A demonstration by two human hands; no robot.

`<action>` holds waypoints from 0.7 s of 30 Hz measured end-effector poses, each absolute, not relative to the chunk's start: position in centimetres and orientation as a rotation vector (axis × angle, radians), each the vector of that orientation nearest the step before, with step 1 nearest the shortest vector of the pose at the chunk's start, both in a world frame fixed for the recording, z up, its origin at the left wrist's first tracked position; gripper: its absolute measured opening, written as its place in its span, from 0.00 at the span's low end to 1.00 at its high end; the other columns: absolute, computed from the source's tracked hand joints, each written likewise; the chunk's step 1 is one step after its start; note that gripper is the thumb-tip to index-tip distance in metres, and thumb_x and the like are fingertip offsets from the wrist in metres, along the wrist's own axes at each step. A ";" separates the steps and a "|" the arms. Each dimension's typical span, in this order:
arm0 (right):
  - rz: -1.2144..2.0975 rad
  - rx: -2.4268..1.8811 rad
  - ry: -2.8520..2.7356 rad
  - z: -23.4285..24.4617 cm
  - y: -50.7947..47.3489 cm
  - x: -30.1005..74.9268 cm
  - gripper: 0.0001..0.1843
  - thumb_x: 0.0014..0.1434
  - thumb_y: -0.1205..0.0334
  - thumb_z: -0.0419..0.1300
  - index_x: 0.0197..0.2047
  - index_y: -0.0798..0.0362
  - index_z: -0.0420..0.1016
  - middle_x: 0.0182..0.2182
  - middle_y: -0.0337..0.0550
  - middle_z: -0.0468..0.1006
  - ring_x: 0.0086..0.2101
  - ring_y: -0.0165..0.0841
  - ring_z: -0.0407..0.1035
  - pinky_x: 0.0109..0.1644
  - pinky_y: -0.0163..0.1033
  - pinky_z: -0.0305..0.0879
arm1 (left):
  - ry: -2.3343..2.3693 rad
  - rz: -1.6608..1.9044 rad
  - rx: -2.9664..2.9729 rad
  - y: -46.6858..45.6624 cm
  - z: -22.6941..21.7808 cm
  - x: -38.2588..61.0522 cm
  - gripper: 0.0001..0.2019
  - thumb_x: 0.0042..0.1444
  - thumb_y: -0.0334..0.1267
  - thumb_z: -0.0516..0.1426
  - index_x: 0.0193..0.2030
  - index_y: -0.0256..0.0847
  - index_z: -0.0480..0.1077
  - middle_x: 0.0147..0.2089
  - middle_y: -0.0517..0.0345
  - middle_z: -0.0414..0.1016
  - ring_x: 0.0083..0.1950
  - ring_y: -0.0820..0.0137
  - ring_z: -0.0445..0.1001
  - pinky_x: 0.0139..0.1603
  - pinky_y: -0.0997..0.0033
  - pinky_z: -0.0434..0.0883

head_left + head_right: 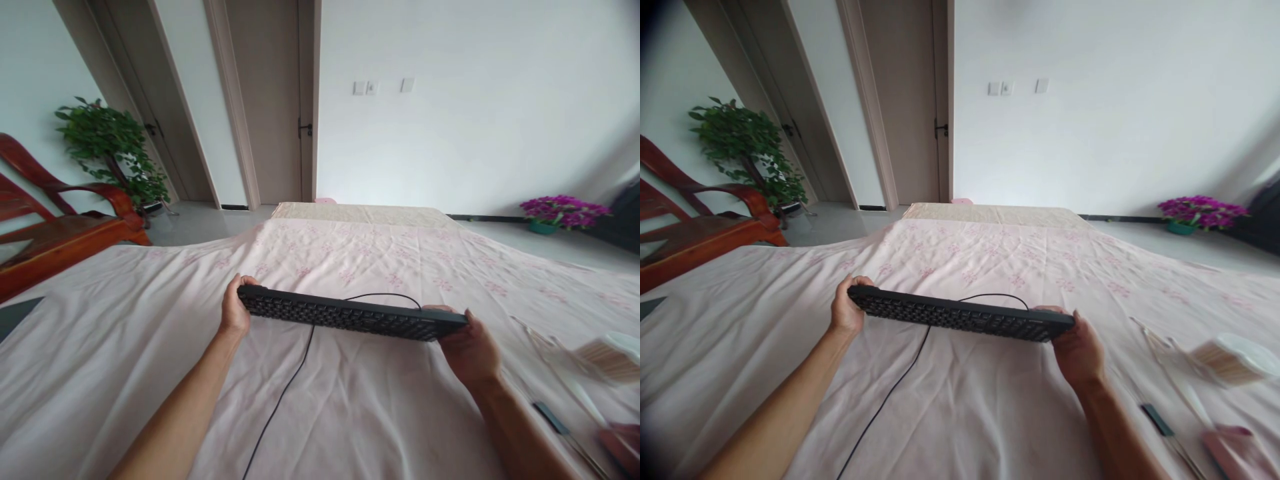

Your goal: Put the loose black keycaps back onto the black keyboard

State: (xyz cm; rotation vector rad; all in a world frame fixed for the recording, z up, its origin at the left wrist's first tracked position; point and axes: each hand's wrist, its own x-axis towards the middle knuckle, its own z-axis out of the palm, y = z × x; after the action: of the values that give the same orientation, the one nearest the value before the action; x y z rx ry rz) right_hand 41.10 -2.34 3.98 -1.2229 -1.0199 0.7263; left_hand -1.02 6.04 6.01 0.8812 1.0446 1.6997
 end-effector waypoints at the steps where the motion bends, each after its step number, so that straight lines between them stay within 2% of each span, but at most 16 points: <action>1: 0.777 -1.188 -1.014 4.2 -2.4 41.1 0.31 0.58 0.37 0.45 0.29 0.51 0.80 0.34 0.51 0.81 0.42 0.51 0.74 0.50 0.58 0.67 | 1.026 1.716 0.934 5.9 6.2 -1.0 0.19 0.54 0.50 0.49 0.20 0.40 0.68 0.21 0.58 0.68 0.26 0.70 0.66 0.31 0.72 0.63; 4: 0.949 -1.053 -0.958 4.2 -2.6 40.9 0.27 0.58 0.41 0.48 0.25 0.49 0.79 0.33 0.49 0.79 0.43 0.48 0.72 0.53 0.57 0.65 | 0.964 1.766 1.095 5.6 6.7 -1.0 0.18 0.54 0.45 0.47 0.18 0.41 0.66 0.21 0.57 0.65 0.27 0.70 0.64 0.31 0.71 0.61; 10: 0.882 -1.037 -1.083 3.7 -2.9 41.0 0.12 0.51 0.49 0.58 0.28 0.45 0.80 0.36 0.46 0.80 0.46 0.50 0.71 0.54 0.58 0.64 | 0.952 1.823 1.263 5.0 8.1 -1.3 0.18 0.53 0.42 0.45 0.15 0.42 0.62 0.19 0.56 0.61 0.25 0.69 0.61 0.30 0.67 0.60; 16: 1.128 -1.169 -1.296 6.3 -3.2 42.4 0.22 0.54 0.44 0.57 0.35 0.51 0.83 0.42 0.53 0.81 0.47 0.53 0.72 0.56 0.59 0.63 | 0.923 1.870 1.379 4.6 9.0 -1.4 0.16 0.50 0.41 0.46 0.14 0.43 0.62 0.17 0.56 0.60 0.23 0.69 0.61 0.27 0.67 0.58; 21: 1.011 -1.572 -1.478 11.2 -4.1 40.6 0.20 0.46 0.44 0.67 0.38 0.47 0.84 0.45 0.49 0.81 0.52 0.57 0.68 0.64 0.62 0.51 | 0.873 1.910 1.378 4.6 9.0 -1.3 0.15 0.50 0.38 0.46 0.15 0.42 0.63 0.16 0.55 0.61 0.23 0.69 0.61 0.27 0.67 0.58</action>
State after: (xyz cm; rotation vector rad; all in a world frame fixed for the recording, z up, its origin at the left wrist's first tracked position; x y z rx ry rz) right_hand 40.59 -4.07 11.24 -1.5717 -1.4780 1.0115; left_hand -1.26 4.65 9.01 1.3781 0.8732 1.9101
